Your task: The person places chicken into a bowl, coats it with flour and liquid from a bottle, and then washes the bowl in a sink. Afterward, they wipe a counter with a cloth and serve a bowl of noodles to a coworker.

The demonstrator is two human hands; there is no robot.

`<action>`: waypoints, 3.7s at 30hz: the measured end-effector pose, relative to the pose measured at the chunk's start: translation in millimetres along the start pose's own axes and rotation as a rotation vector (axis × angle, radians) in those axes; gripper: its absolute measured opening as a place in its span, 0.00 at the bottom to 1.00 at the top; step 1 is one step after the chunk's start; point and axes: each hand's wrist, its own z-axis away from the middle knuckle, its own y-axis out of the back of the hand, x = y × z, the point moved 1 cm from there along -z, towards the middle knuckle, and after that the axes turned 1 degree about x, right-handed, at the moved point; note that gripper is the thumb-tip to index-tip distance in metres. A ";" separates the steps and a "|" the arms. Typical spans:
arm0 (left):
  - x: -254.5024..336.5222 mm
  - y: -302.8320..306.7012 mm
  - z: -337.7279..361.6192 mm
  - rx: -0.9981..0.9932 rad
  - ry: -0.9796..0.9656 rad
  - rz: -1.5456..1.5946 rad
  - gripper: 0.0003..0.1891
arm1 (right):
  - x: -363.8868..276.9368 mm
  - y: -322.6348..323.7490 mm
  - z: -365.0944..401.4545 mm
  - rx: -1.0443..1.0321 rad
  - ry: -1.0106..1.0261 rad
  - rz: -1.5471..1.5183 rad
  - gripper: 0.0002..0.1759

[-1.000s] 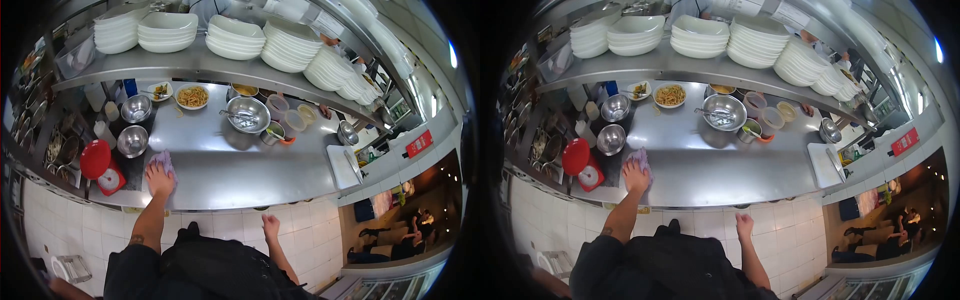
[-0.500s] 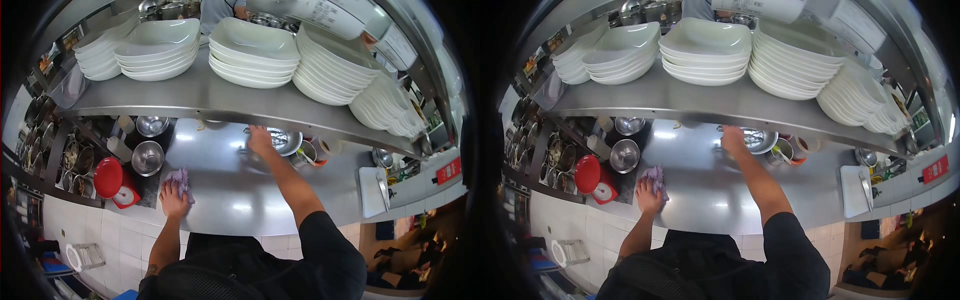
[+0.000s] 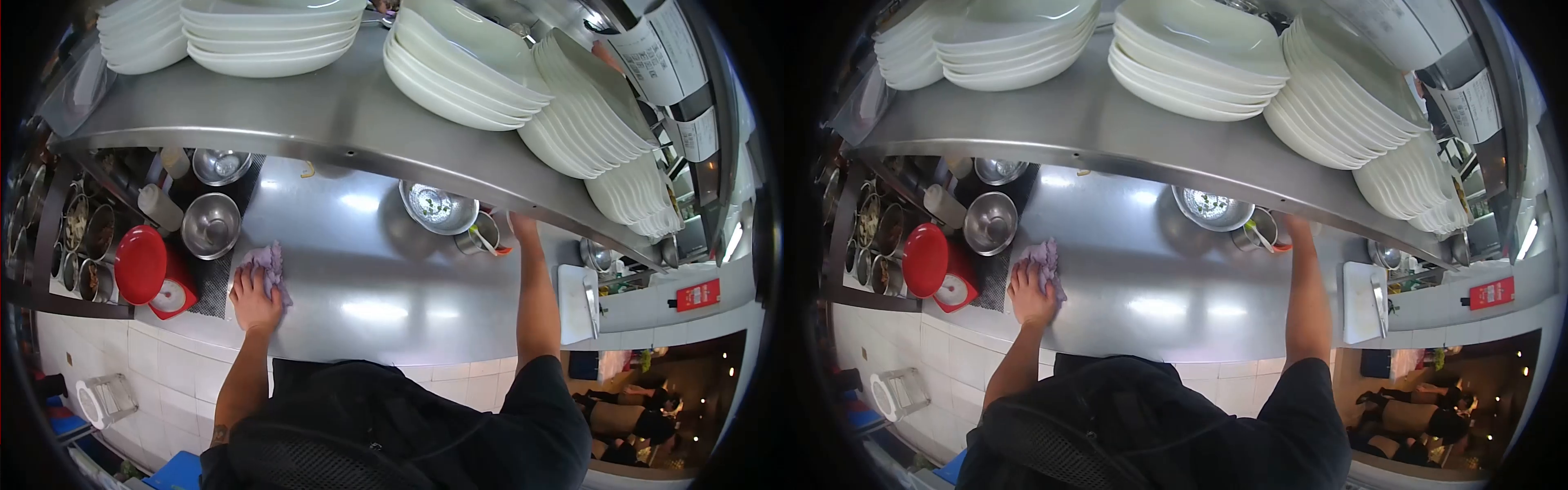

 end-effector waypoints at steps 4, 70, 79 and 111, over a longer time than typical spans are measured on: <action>0.7 -0.8 -4.6 0.002 0.018 0.016 0.29 | -42.0 38.7 14.8 0.223 -0.048 -0.088 0.13; -14.5 7.4 0.9 0.016 0.023 0.126 0.31 | -438.6 -148.1 17.4 -0.333 -0.052 -0.440 0.16; -13.7 6.8 0.1 0.031 0.012 0.123 0.31 | -415.3 -119.0 -0.7 -0.044 0.115 -0.227 0.14; -13.8 7.7 1.4 0.058 -0.001 0.124 0.30 | -381.3 -162.5 -94.7 -0.261 0.050 -0.093 0.17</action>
